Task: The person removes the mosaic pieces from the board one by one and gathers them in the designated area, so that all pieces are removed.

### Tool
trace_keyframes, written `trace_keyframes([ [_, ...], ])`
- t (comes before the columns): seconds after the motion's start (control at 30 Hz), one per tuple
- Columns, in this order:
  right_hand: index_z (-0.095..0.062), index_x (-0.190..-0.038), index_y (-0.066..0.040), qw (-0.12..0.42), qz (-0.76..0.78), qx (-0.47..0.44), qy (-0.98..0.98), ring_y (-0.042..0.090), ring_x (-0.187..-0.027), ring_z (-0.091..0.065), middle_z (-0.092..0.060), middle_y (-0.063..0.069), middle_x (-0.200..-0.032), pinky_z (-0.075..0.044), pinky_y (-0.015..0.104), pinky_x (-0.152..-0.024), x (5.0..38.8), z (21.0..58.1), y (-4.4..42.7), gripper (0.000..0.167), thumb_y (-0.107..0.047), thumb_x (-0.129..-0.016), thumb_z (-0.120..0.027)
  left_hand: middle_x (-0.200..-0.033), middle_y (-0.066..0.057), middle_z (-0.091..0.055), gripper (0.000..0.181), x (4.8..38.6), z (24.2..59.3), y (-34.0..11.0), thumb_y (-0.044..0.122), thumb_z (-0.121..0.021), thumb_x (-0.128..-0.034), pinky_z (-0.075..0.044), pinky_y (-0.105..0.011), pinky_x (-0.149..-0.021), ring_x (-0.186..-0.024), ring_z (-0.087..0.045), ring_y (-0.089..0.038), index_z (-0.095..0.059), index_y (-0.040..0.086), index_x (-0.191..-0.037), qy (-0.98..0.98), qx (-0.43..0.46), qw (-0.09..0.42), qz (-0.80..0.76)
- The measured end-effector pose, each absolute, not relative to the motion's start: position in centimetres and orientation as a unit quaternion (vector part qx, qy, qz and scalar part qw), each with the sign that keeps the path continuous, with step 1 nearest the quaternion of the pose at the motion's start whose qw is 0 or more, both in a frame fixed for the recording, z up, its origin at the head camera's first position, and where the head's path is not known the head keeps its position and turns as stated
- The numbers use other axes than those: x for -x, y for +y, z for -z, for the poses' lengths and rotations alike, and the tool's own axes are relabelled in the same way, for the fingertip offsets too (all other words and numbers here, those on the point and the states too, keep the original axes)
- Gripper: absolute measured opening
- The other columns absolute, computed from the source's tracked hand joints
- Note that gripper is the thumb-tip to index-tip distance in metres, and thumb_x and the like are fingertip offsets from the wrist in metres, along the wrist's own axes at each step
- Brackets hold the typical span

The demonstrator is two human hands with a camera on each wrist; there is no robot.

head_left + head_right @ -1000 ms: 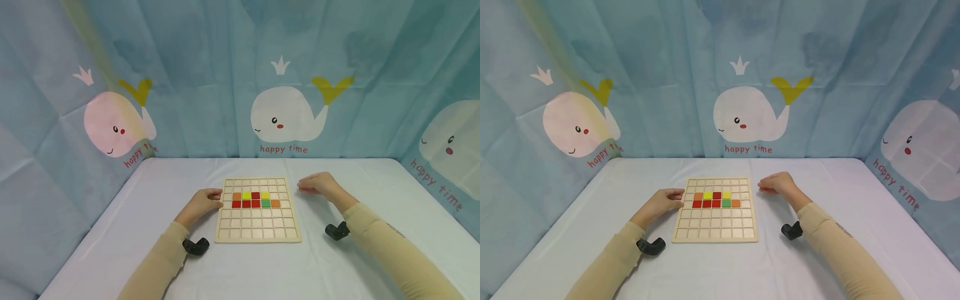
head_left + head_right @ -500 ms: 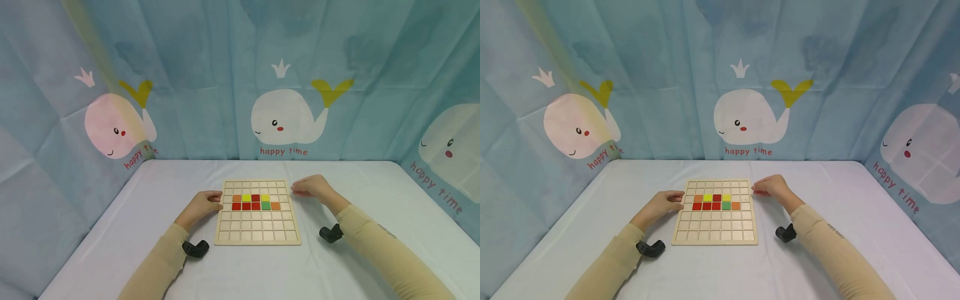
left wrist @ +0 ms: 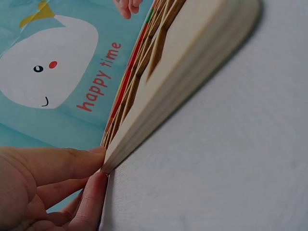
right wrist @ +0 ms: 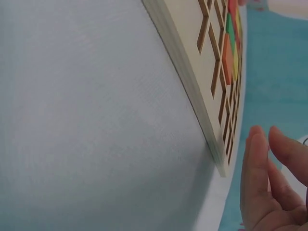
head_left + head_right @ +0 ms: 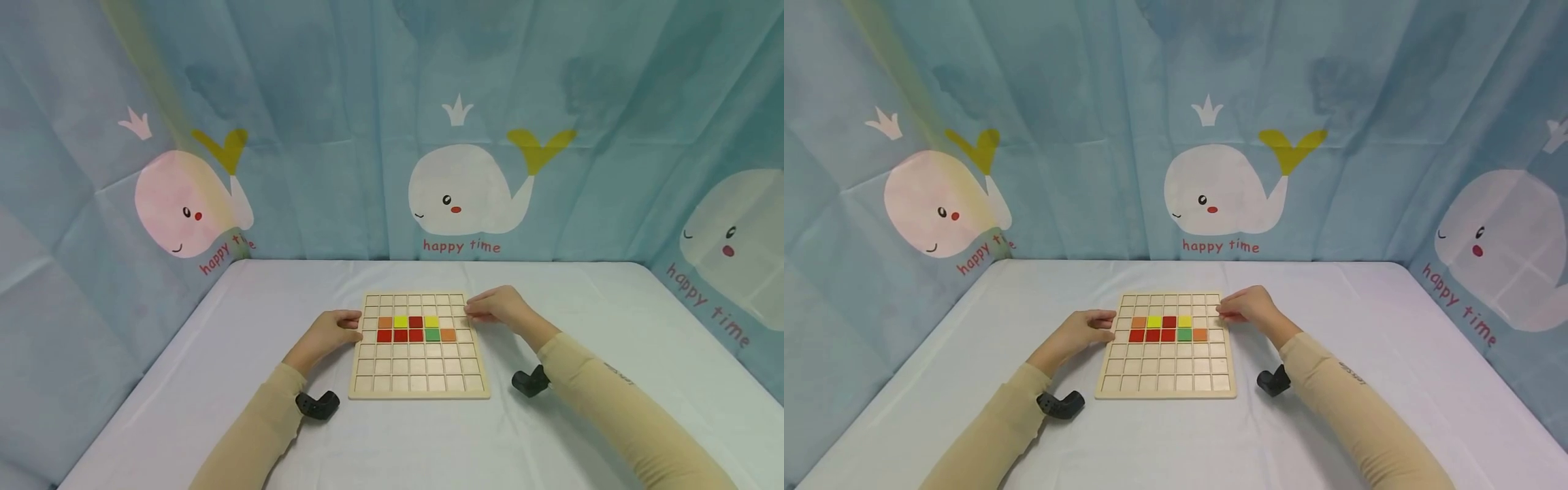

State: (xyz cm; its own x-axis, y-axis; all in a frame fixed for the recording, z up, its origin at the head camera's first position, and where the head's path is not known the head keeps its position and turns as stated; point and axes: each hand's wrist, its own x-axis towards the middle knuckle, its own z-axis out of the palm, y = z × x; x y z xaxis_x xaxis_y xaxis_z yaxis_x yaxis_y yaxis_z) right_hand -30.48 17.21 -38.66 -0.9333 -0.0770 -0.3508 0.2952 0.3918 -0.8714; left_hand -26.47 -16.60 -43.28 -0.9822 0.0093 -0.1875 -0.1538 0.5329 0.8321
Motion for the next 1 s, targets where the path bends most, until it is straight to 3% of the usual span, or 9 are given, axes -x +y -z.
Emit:
trace_keyframes([
  [0.43, -0.069, -0.113, 0.011, 0.177, 0.545, -0.051, 0.818, 0.008, -0.068, -0.071, -0.075, 0.003, -0.08, -0.059, 0.024, -0.07, 30.4, 39.1, 15.5, 0.03, -0.008, -0.089, -0.073, -0.115, -0.011, -0.068, 0.052, 26.4, 43.3, -16.8, 0.009, -0.073, -0.0866, -0.048, -0.039, -0.097, -0.11, -0.06, -0.023, -0.059, 0.005, -0.137, 0.874, 0.04, 0.087, -0.476],
  [0.63, -0.071, -0.109, 0.009, 0.182, 0.533, -0.055, 0.824, 0.011, -0.072, -0.073, -0.077, 0.01, -0.086, -0.059, 0.025, -0.071, 30.2, 39.4, 14.7, 0.027, -0.009, -0.089, -0.073, -0.116, -0.012, -0.068, 0.052, 26.4, 43.5, -16.7, 0.008, -0.073, -0.0873, -0.049, -0.039, -0.097, -0.111, -0.061, -0.024, -0.059, 0.005, -0.137, 0.872, 0.037, 0.084, -0.481],
  [1.0, -0.074, -0.104, 0.005, 0.181, 0.505, -0.061, 0.842, 0.009, -0.066, -0.07, -0.078, 0.009, -0.087, -0.057, 0.022, -0.066, 30.2, 39.7, 13.8, 0.023, -0.01, -0.087, -0.076, -0.116, -0.011, -0.068, 0.052, 26.3, 43.4, -16.7, 0.009, -0.073, -0.0874, -0.049, -0.039, -0.097, -0.11, -0.061, -0.024, -0.059, 0.005, -0.137, 0.873, 0.04, 0.085, -0.478],
])
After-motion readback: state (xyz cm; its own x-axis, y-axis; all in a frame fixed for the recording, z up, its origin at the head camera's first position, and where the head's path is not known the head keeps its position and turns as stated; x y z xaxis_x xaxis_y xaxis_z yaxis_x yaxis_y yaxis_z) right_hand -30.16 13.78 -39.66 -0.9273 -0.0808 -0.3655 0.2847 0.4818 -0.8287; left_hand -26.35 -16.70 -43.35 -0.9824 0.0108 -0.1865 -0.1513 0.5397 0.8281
